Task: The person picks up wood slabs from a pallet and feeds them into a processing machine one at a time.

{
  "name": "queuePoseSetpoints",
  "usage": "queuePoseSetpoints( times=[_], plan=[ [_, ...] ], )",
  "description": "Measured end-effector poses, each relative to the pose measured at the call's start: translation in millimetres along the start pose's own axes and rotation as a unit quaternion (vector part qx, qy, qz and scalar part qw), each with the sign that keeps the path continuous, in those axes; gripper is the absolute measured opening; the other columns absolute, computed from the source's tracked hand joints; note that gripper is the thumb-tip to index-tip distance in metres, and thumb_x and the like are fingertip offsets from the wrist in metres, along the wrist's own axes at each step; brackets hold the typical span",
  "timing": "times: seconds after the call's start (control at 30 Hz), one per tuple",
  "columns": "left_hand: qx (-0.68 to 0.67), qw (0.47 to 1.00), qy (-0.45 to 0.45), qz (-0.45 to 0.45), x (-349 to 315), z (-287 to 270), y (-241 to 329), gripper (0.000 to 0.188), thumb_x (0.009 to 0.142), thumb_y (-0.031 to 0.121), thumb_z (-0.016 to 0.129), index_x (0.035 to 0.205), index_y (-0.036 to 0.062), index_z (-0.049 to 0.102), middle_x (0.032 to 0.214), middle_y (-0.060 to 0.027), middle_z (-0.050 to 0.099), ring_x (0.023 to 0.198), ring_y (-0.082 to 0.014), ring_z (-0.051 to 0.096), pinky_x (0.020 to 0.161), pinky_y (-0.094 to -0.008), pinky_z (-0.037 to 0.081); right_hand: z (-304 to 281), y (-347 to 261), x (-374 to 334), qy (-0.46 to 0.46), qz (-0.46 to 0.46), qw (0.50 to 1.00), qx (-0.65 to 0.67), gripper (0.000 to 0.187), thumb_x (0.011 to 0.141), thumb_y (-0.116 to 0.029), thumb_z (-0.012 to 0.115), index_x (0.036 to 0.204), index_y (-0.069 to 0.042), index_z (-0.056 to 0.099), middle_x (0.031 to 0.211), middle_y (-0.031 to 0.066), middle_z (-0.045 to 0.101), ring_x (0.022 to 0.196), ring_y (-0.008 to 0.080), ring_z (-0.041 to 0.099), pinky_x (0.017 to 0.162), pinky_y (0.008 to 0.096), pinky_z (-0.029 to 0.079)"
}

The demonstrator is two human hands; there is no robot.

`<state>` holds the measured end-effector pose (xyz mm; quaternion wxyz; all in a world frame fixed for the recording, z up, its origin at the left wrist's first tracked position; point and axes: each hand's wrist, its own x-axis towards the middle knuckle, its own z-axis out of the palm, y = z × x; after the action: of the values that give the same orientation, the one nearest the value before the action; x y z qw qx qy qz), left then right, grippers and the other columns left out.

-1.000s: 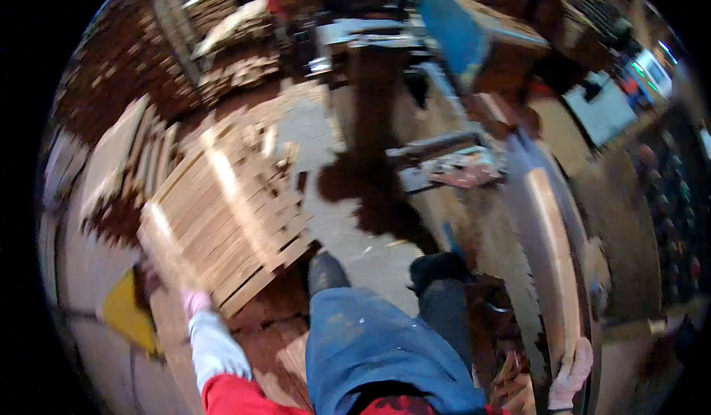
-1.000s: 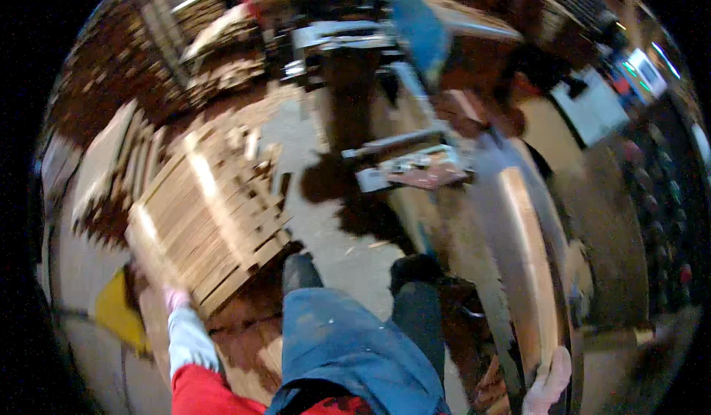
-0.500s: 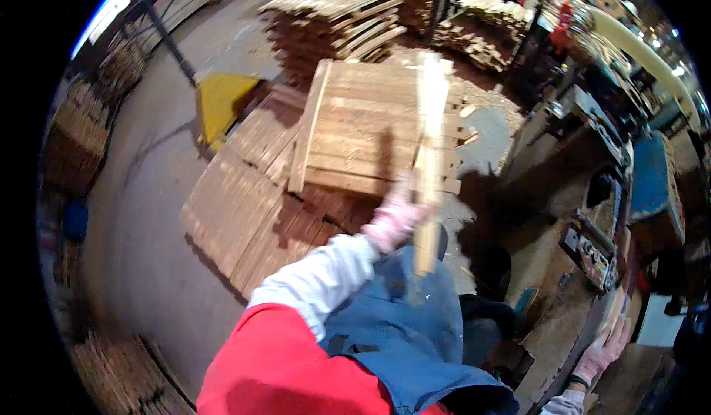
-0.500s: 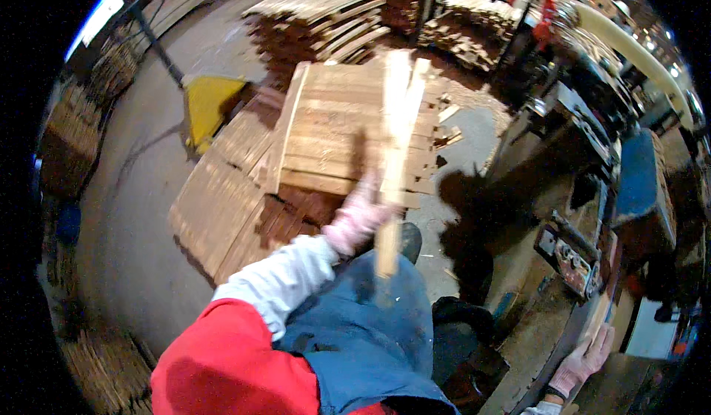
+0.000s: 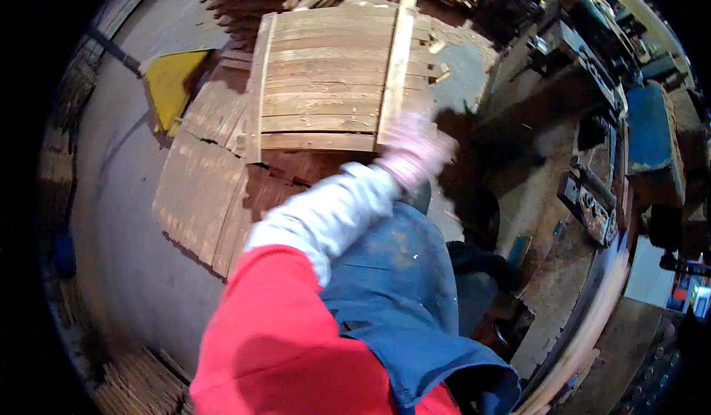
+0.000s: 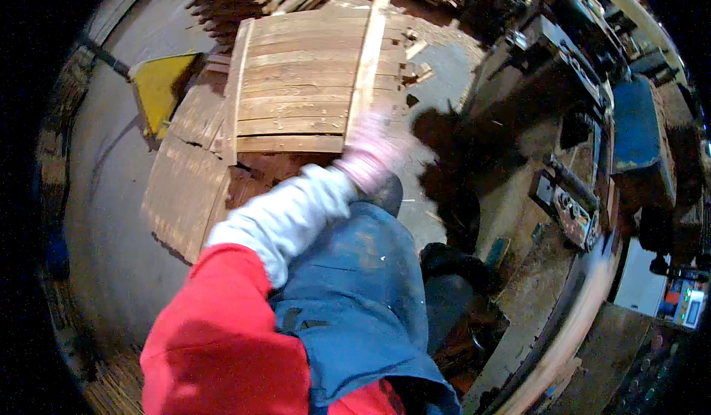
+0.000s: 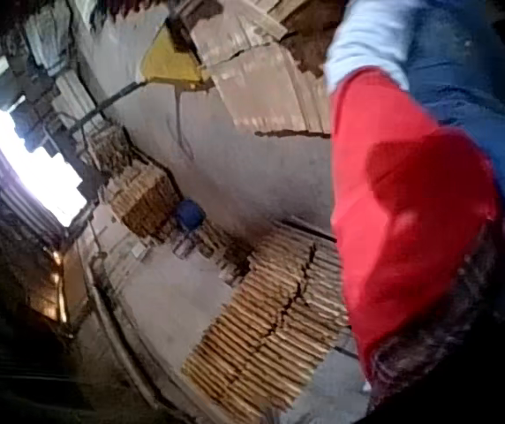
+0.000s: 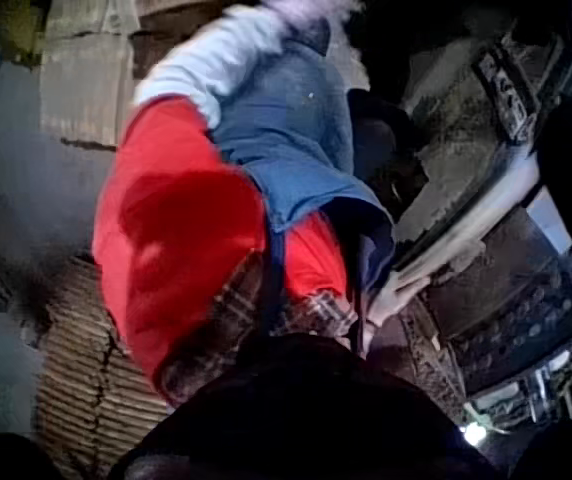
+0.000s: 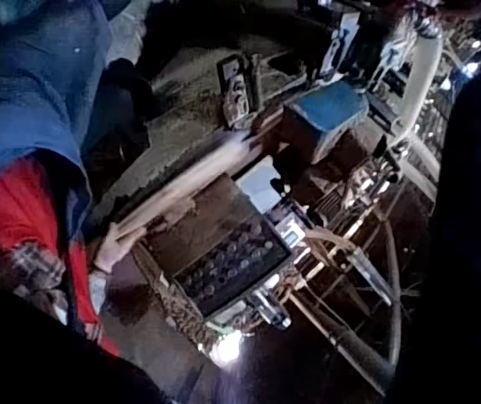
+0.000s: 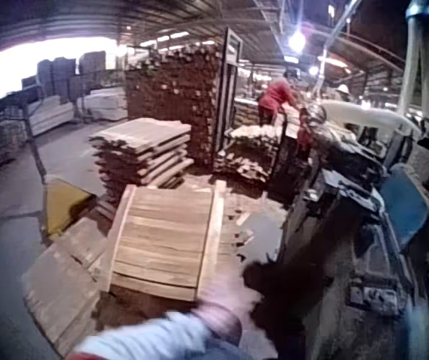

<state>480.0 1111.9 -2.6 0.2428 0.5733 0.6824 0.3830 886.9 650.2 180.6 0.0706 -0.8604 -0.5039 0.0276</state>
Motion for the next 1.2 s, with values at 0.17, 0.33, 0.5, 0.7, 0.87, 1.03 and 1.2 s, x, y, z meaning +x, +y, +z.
queuePoseSetpoints(
  times=[0.17, 0.33, 0.5, 0.7, 0.87, 1.03, 1.2],
  plan=[
    [0.601, 0.744, 0.071, -0.282, 65.6, -146.7, -308.7, 0.087, 0.094, 0.060, 0.048, 0.158, 0.0074, 0.024, 0.162, -0.0190, 0.028, 0.148, -0.0329, 0.030, 0.121, -0.0451, 0.024, 36.3, 33.4, -28.7, 0.157, 0.074, 0.985, 0.012, 0.052, 0.102, -0.014, 0.059, 0.148, 0.003, 0.044, 0.149, 0.0198, 0.049, 0.133, 0.0282, 0.051, 0.108, 0.0336, 0.044],
    [0.357, 0.853, 0.150, -0.349, 42.4, -226.5, -369.2, 0.081, 0.090, 0.060, 0.059, 0.149, 0.0068, 0.040, 0.141, -0.0257, 0.052, 0.131, -0.0403, 0.051, 0.112, -0.0471, 0.038, 42.0, -41.3, 105.7, 0.208, 0.139, 0.944, 0.216, 0.072, 0.102, -0.029, 0.052, 0.161, -0.009, 0.015, 0.158, 0.0174, 0.035, 0.134, 0.0313, 0.046, 0.109, 0.0380, 0.041],
    [0.385, 0.835, 0.157, -0.361, 48.8, -195.7, -304.6, 0.071, 0.088, 0.053, 0.067, 0.139, 0.0064, 0.054, 0.141, -0.0191, 0.056, 0.132, -0.0386, 0.051, 0.110, -0.0482, 0.039, 58.7, -56.5, 259.2, 0.271, 0.057, 0.927, 0.253, 0.064, 0.107, -0.025, 0.045, 0.162, -0.012, 0.014, 0.166, 0.0081, 0.019, 0.145, 0.0291, 0.034, 0.117, 0.0417, 0.033],
    [0.210, 0.924, 0.246, -0.203, 52.8, -123.7, -238.8, 0.071, 0.089, 0.040, 0.071, 0.140, -0.0042, 0.048, 0.141, -0.0262, 0.050, 0.132, -0.0397, 0.046, 0.114, -0.0444, 0.035, 65.7, -77.1, 256.4, 0.245, -0.027, 0.927, 0.282, 0.062, 0.106, -0.023, 0.047, 0.160, -0.009, 0.021, 0.163, 0.0136, 0.028, 0.146, 0.0301, 0.033, 0.120, 0.0451, 0.026],
    [0.107, 0.966, 0.198, -0.131, 108.2, -21.7, -122.8, 0.080, 0.092, 0.034, 0.067, 0.155, 0.0048, 0.027, 0.149, -0.0280, 0.043, 0.137, -0.0424, 0.042, 0.115, -0.0450, 0.035, 49.8, -10.5, 120.4, 0.165, -0.061, 0.984, -0.029, 0.058, 0.103, -0.016, 0.054, 0.154, 0.002, 0.033, 0.158, 0.0228, 0.035, 0.142, 0.0349, 0.038, 0.116, 0.0431, 0.032],
    [0.304, 0.919, 0.102, -0.230, 132.9, 16.4, -59.8, 0.101, 0.084, 0.051, 0.071, 0.158, 0.0069, 0.019, 0.134, -0.0242, 0.053, 0.124, -0.0371, 0.052, 0.102, -0.0475, 0.045, 28.2, 29.9, -20.6, 0.095, -0.074, 0.987, -0.107, 0.043, 0.103, -0.021, 0.055, 0.134, 0.009, 0.056, 0.139, 0.0293, 0.054, 0.126, 0.0423, 0.054, 0.105, 0.0480, 0.045],
    [0.263, 0.925, 0.014, -0.272, 140.6, 13.3, -59.4, 0.107, 0.083, 0.041, 0.076, 0.160, 0.0084, 0.009, 0.139, -0.0224, 0.051, 0.127, -0.0385, 0.054, 0.105, -0.0491, 0.045, 21.3, 12.8, 32.3, 0.145, -0.137, 0.973, -0.115, 0.034, 0.102, -0.017, 0.054, 0.128, 0.003, 0.063, 0.134, 0.0278, 0.057, 0.120, 0.0467, 0.056, 0.102, 0.0534, 0.047]
  ],
)
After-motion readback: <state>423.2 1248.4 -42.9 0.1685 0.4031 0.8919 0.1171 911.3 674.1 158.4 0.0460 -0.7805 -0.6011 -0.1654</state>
